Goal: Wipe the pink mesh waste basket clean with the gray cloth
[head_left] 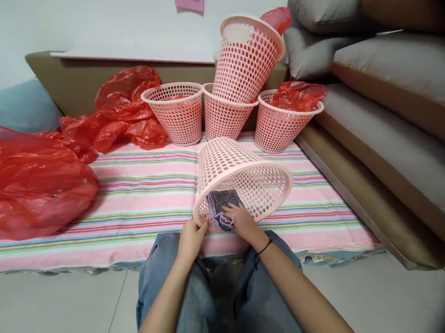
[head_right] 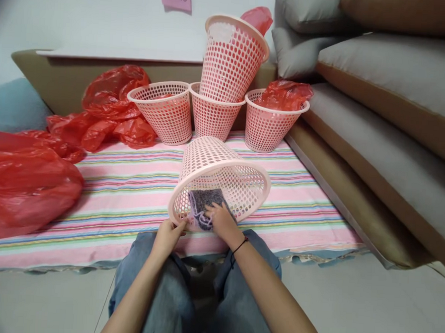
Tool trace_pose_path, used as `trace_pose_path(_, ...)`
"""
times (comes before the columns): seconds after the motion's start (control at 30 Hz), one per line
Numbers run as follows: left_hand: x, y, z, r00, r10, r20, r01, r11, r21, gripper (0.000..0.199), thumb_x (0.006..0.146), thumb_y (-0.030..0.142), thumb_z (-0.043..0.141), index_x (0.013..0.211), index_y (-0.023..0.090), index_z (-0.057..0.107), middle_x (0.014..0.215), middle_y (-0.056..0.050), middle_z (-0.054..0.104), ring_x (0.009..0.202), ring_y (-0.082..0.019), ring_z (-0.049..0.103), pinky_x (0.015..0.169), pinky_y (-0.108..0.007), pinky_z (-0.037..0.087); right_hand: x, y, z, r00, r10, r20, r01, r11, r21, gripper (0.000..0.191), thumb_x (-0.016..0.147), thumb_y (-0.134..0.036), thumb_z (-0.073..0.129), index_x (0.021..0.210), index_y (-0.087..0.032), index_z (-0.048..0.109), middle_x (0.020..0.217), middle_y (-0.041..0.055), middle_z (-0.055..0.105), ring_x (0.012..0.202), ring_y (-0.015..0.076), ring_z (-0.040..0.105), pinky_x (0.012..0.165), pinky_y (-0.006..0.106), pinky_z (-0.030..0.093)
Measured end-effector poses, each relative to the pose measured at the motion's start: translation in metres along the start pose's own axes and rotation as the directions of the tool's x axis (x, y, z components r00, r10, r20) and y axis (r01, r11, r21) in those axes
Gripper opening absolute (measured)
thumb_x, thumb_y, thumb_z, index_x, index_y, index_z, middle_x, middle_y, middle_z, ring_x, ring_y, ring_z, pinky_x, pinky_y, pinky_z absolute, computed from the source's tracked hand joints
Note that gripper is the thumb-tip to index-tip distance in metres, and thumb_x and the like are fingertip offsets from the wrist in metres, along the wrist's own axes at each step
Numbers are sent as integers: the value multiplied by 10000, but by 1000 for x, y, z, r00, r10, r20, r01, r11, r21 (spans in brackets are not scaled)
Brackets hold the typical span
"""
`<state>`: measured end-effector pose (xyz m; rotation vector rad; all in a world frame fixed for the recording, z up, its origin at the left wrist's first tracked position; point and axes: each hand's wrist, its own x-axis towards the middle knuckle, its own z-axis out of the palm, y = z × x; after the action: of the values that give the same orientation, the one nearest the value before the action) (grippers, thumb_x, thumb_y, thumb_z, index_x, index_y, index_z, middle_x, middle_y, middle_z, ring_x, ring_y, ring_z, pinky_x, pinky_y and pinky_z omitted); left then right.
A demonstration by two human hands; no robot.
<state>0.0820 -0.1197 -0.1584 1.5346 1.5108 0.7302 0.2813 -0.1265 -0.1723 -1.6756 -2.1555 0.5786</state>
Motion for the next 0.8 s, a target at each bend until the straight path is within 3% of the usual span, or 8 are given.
trace_pose_path(0.13,0,-1,0,1000,2,-5,-2,1000,-5,357,772,481,590,602,170,633,541,-38,625,608,-218,624,549,-276,458,-4,6,-7,994,92,-64,-95,994,-53,332,880,-65,460,973,-169,761,1364,156,606,1408,348,366,1168,658,61)
trace_pose_path(0.23,-1,0,1,1000,6,-8,-6,1000,1,378,785,497,576,603,170,628,532,-38,618,594,-215,617,546,-278,453,-6,6,-5,989,131,-68,-134,990,-40,396,782,-8,531,1098,-134,734,1372,203,587,1369,395,408,1128,691,164)
trace_pose_path(0.3,-2,1,1,1000,13,-12,-13,1000,7,385,800,503,560,622,170,635,549,-42,630,605,-218,623,550,-278,450,-6,4,-1,991,119,-60,-120,993,-5,552,714,29,545,1212,-163,687,1362,164,608,1319,353,485,1116,613,293)
trace_pose_path(0.4,-3,3,1,1000,20,-20,-20,1000,22,401,816,515,544,620,177,634,550,-45,632,606,-221,626,549,-277,438,-4,0,3,995,67,-77,-62,996,61,633,755,16,492,1334,-215,603,1325,77,651,1208,221,597,1048,405,450)
trace_pose_path(0.5,-4,5,2,999,25,-33,-23,998,50,415,826,524,535,611,181,630,550,-48,631,594,-223,625,545,-277,424,-2,-4,5,996,7,-84,1,996,90,618,762,-4,512,1337,-211,599,1331,58,651,1193,183,610,1027,335,469)
trace_pose_path(0.63,-6,13,2,997,39,-63,-31,993,111,415,863,511,500,722,166,681,568,-54,634,578,-224,622,553,-278,403,-3,-4,-1,992,5,-124,3,998,58,462,811,-54,545,1223,-208,686,1364,99,622,1317,276,507,1162,543,272)
trace_pose_path(0.73,-12,23,0,993,61,-106,-42,985,169,451,891,460,485,1150,133,658,563,-29,619,564,-228,615,567,-274,382,-8,-2,-10,976,46,-213,-38,998,42,449,902,-70,430,1261,-205,662,1426,90,570,1408,290,382,1191,623,58)
trace_pose_path(0.8,-17,30,-2,984,97,-149,-62,973,224,589,918,418,450,1426,119,443,607,-28,639,580,-243,628,575,-279,373,-12,-2,-15,968,55,-246,-44,998,49,500,878,-44,433,1311,-203,625,1474,75,522,1448,287,308,1197,613,4)
